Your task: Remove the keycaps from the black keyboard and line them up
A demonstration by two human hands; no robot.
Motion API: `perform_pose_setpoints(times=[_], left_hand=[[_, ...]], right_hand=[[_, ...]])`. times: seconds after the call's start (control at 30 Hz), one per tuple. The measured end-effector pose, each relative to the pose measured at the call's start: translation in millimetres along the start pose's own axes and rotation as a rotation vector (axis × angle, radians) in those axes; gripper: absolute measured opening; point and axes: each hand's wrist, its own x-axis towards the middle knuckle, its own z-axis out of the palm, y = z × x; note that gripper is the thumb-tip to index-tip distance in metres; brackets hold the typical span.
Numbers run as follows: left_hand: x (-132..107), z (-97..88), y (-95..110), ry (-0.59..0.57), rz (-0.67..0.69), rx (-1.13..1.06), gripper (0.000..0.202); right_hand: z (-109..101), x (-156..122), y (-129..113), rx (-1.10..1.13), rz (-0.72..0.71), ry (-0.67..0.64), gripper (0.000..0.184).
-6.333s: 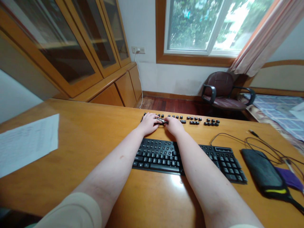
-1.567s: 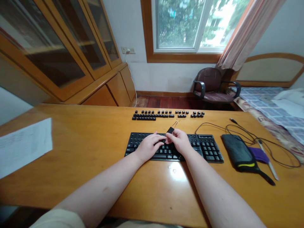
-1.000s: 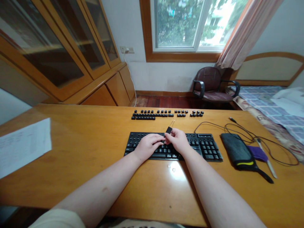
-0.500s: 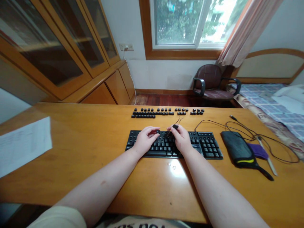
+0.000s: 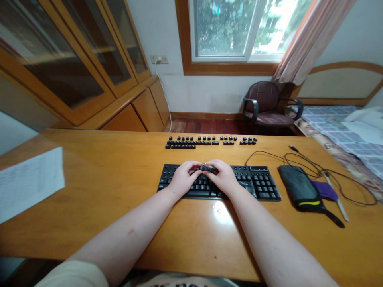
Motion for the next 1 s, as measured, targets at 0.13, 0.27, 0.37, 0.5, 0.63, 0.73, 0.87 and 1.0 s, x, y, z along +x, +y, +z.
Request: perform_pose_setpoints(times=[0.13,0.27,0.37,0.5,0.63,0.73,0.87,1.0], left_hand=[[-0.5,-0.4,0.8,-0.007,0.008,0.01,0.021],[-0.8,-1.4,3.2,-0.024,0.011,0.012,0.022],[-1.0,-1.1,3.2,-0.038,0.01,0.018,0.022],[-1.0,0.3,1.0,-0.029,-0.004,-0.001,0.022],[-1.0,1.3,-1.2,-0.018,-0.01,-0.002,0.022],[-1.5,2.1,-1.8,-0.019,-0.019,-0.017,0.023],[-2.3,2.2,1.9,0.019,-0.027,-0.047,0.038],[-1.6,-0.9,10.3,0.023,-0.05,-0.057,0.031]], right_hand=[[0.3,0.6,0.7,-0.021,0.028,0.002,0.016],[0.8,0.8,-0.5,-0.048,0.036,-0.003,0.017],[1.2,0.1,0.4,-0.061,0.057,0.001,0.017],[1.2,-0.8,4.1,-0.067,0.068,0.0,0.015],[0.9,-1.2,6.5,-0.067,0.072,-0.011,0.016],[-0.7,-2.6,4.1,-0.067,0.069,-0.024,0.018],[-8.6,1.9,-3.1,-0.087,0.072,0.07,0.019],[-18.7,33.2,-5.0,-0.15,0.184,0.19,0.024]])
